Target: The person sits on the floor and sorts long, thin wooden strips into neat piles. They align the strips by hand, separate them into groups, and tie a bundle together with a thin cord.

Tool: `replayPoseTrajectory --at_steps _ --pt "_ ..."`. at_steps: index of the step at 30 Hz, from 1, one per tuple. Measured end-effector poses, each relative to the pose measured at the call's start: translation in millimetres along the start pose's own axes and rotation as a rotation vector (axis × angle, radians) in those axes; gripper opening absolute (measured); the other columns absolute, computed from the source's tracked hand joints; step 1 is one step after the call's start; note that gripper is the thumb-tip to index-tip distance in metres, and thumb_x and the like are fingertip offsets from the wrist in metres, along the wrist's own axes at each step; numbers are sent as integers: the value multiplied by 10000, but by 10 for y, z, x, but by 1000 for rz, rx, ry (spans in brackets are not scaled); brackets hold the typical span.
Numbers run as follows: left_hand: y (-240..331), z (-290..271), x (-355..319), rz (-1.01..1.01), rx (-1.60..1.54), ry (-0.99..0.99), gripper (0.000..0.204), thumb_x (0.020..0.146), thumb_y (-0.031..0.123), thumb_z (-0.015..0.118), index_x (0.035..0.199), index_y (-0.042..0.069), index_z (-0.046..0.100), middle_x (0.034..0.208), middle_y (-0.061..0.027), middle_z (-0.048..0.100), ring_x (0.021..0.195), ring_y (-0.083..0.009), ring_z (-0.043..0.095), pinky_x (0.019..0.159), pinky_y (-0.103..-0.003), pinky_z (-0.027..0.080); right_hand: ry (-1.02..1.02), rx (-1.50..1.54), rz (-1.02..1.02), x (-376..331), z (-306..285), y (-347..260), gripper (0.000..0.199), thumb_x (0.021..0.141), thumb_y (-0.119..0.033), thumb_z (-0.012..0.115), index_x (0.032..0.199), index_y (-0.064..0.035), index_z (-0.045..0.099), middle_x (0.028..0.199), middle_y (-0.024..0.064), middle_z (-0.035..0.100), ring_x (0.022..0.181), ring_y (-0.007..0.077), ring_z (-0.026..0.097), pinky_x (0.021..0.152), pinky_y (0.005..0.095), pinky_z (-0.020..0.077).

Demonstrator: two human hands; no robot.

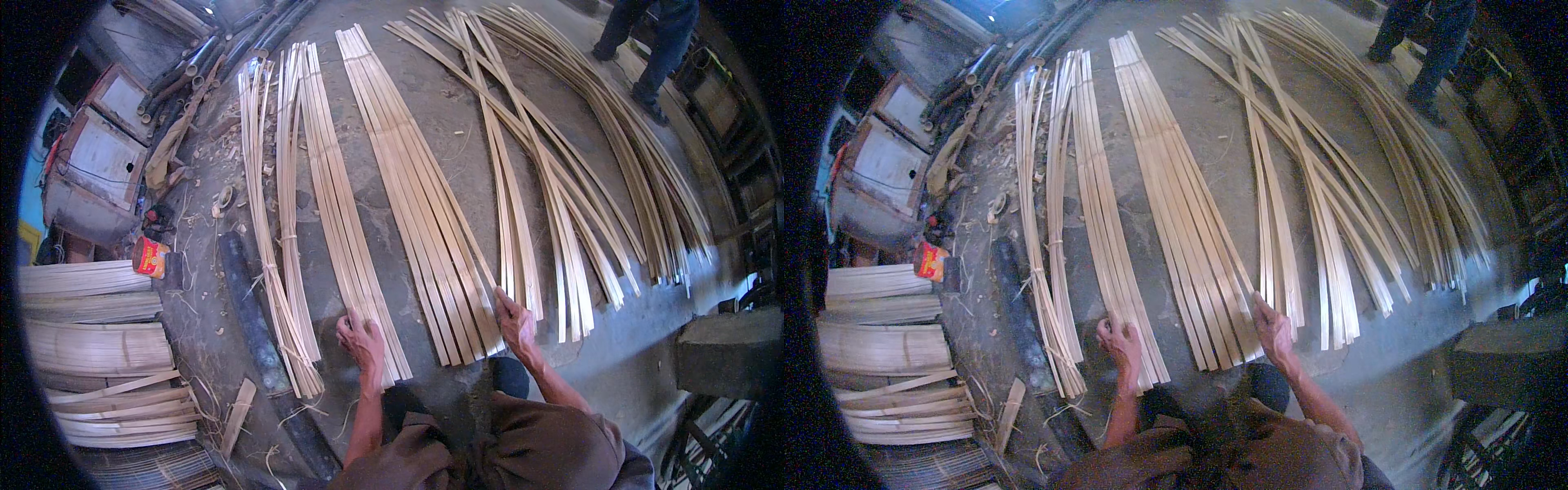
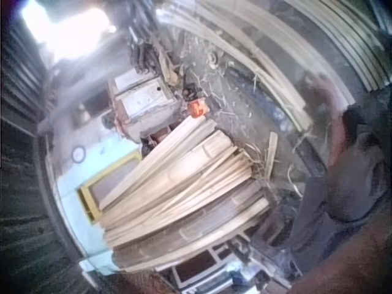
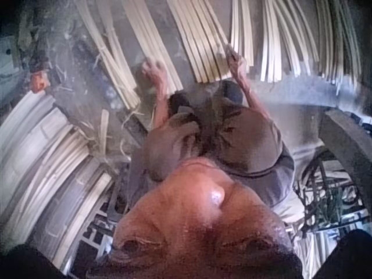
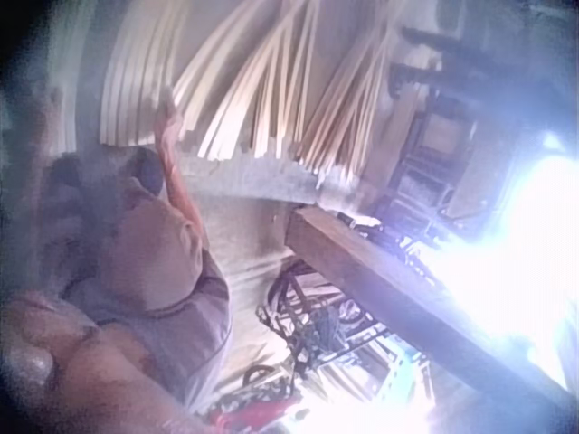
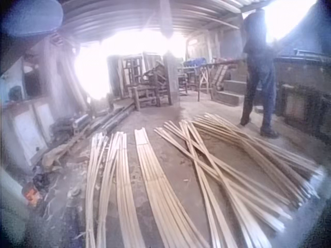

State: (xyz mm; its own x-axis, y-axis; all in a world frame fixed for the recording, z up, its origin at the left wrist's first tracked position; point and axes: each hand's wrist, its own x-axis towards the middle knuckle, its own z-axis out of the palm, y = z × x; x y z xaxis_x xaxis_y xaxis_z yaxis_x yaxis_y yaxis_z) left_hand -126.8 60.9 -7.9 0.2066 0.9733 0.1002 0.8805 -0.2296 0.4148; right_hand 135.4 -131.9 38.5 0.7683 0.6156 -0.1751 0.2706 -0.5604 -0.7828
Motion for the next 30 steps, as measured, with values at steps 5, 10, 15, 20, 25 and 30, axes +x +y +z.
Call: replayPoseTrajectory --at_steps 5,10,15,20,25,30 --pt "14 -24 24 0 -7 -21 549 834 248 598 1334 48 491 1225 -200 459 1131 -369 441 975 -500 343 5 177 38 -88 187 173 359 962 -207 584 1299 -84 584 1067 222 677 945 166 678 767 321 529" --pt "-27 -17 30 50 -75 -12 538 845 238 598 1325 21 488 1210 -214 451 1119 -370 438 978 -480 345 105 176 -89 -117 315 239 370 978 -207 573 1329 -88 567 819 -42 626 632 44 449 554 230 418" --pt "-93 -5 30 75 -79 2 582 826 198 618 1357 20 461 1179 -240 448 1091 -396 446 963 -481 366 84 164 -42 -150 197 15 366 975 -219 570 1319 -91 571 847 45 603 704 85 522 598 263 451" --pt "-112 24 43 74 -117 -5 560 822 179 607 1343 20 479 1165 -240 453 1083 -397 448 965 -483 363 35 9 94 -67 118 -9 371 964 -237 571 1311 -105 576 897 274 642 748 122 659 666 334 514" --pt "-149 33 81 54 -126 -23 482 837 159 565 1288 -2 508 1157 -224 469 1089 -374 450 966 -468 361 -25 -45 67 -48 38 -28 392 964 -270 563 1321 -106 570 740 256 595 617 138 557 608 362 482" --pt "-438 223 284 115 -251 164 384 844 108 537 1202 -31 530 1029 -230 535 1002 -396 502 918 -475 395 -19 -39 5 -76 50 -49 381 968 -267 553 1313 -107 579 750 258 606 622 185 586 622 371 485"
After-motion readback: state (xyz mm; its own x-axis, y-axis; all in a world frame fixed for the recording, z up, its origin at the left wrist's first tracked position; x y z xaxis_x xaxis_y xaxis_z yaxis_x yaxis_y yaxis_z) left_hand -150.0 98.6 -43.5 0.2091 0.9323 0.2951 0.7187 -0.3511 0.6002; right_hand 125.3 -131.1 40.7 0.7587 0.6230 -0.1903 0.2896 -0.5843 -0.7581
